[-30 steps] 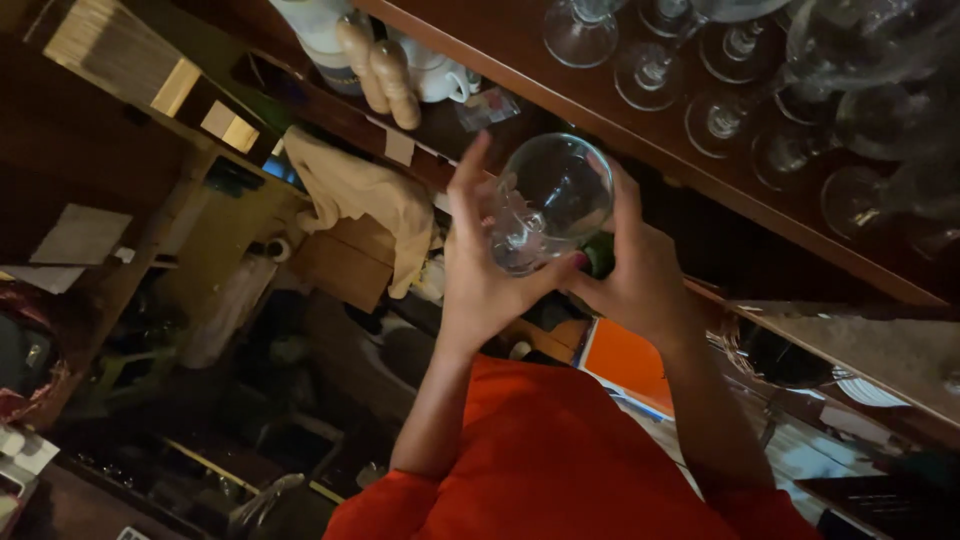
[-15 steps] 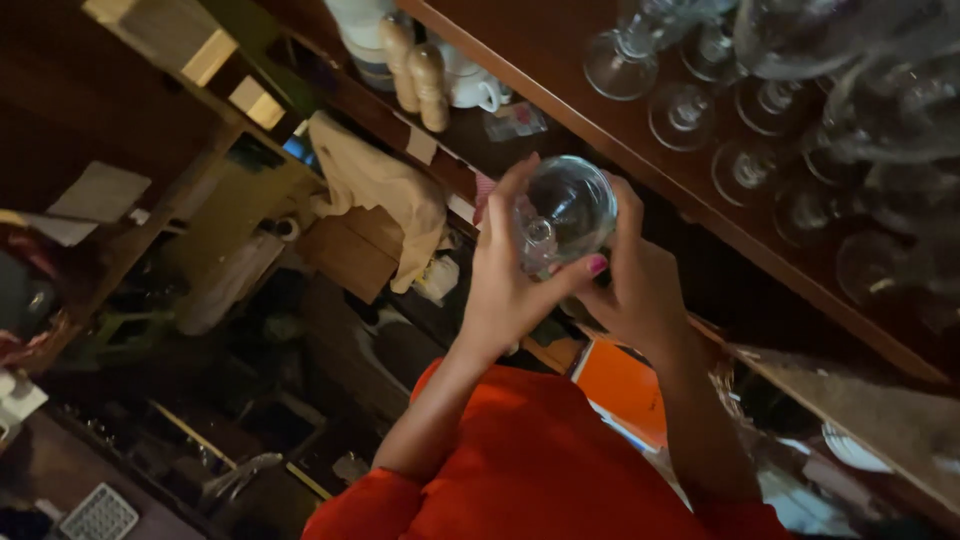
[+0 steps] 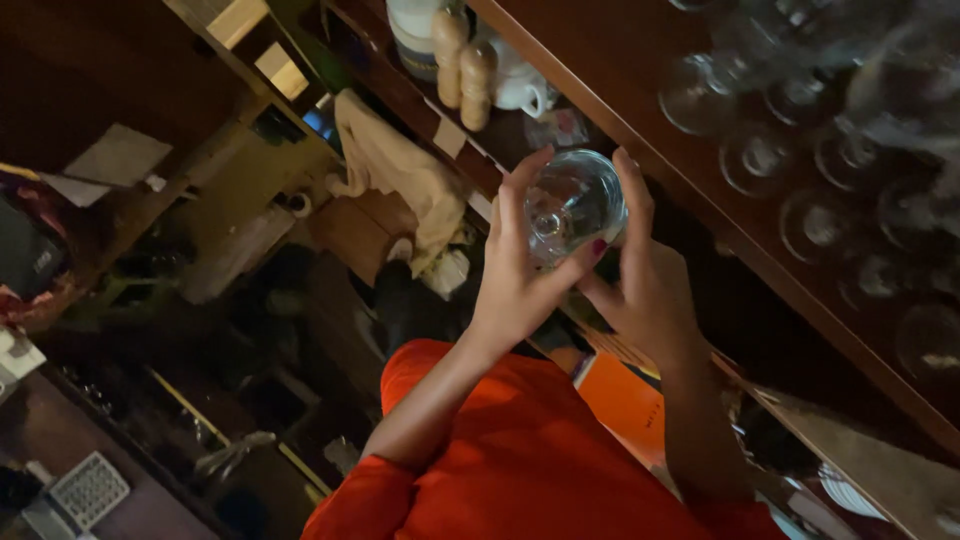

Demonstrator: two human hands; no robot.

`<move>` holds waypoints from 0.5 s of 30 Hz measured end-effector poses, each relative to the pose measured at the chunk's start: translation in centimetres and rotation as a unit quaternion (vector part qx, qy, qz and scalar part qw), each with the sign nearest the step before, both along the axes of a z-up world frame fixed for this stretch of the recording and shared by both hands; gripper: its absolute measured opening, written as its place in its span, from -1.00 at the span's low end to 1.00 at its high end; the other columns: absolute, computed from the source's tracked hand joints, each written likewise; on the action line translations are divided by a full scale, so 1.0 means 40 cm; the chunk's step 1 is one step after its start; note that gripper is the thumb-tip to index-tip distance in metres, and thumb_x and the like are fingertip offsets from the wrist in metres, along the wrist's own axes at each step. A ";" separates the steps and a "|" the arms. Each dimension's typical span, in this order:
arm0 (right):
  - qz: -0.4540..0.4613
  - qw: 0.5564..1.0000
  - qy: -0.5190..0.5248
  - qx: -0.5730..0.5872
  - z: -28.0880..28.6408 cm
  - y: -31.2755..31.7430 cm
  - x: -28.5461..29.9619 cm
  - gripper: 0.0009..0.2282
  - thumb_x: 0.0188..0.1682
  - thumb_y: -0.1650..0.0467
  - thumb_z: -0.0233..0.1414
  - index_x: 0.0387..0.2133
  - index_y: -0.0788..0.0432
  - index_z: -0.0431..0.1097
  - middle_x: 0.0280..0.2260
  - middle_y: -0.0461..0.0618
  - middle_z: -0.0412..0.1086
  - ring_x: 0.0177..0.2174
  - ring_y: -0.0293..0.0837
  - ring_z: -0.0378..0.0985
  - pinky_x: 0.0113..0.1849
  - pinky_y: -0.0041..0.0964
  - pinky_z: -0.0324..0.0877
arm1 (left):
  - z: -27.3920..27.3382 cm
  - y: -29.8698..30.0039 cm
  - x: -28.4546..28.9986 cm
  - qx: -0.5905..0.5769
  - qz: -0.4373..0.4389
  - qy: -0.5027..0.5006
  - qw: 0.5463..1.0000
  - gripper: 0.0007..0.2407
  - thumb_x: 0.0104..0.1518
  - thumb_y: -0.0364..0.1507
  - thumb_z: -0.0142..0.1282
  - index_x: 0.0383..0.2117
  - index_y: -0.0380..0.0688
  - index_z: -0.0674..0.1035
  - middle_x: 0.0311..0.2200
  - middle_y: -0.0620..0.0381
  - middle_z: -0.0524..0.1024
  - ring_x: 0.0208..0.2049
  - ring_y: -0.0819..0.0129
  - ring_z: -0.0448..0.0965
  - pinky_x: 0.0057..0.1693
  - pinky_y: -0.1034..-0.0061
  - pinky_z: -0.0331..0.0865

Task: Polishing and organizing various types of glassware with a cloth.

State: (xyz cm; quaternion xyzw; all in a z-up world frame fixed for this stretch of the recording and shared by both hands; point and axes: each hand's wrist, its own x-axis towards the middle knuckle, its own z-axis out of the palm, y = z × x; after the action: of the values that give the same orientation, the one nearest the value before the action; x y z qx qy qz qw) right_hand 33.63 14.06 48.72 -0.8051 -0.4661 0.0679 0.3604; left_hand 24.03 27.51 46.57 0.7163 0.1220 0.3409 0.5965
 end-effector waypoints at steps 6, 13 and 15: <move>-0.060 0.998 0.035 -0.008 -0.029 0.160 0.019 -0.13 -0.02 0.33 0.21 0.46 0.08 -0.30 0.25 0.30 0.31 -0.08 0.25 0.62 -0.17 -0.02 0.54 | -0.034 0.189 0.064 0.037 -0.066 -0.073 0.994 -0.39 0.17 -0.49 0.34 0.30 -0.20 0.21 0.23 -0.08 0.37 0.24 0.19 0.45 0.31 0.40 0.40; -0.147 0.986 -0.058 0.055 -0.019 0.394 0.030 -0.14 0.03 0.32 0.18 0.46 0.14 -0.34 0.31 0.46 0.17 -0.06 0.28 0.62 -0.16 -0.04 0.57 | 0.027 0.474 0.151 -0.025 -0.226 -0.003 0.974 -0.30 0.10 -0.46 0.38 0.37 -0.20 0.21 0.23 -0.08 0.39 0.21 0.18 0.53 0.24 0.40 0.50; -0.198 0.980 0.006 0.017 -0.003 0.441 0.016 -0.13 0.02 0.32 0.19 0.43 0.18 -0.36 0.21 0.36 0.30 -0.20 0.20 0.66 -0.26 -0.05 0.56 | 0.045 0.534 0.159 -0.045 -0.288 -0.012 0.957 -0.33 0.21 -0.45 0.33 0.42 -0.14 0.18 0.27 -0.06 0.39 0.27 0.16 0.51 0.32 0.35 0.48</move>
State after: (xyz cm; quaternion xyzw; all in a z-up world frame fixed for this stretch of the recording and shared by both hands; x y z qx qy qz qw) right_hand 34.26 31.69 48.61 -0.8747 -0.2961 -0.0077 0.3836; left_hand 30.41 48.85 48.39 0.6897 -0.0809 0.1573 0.7022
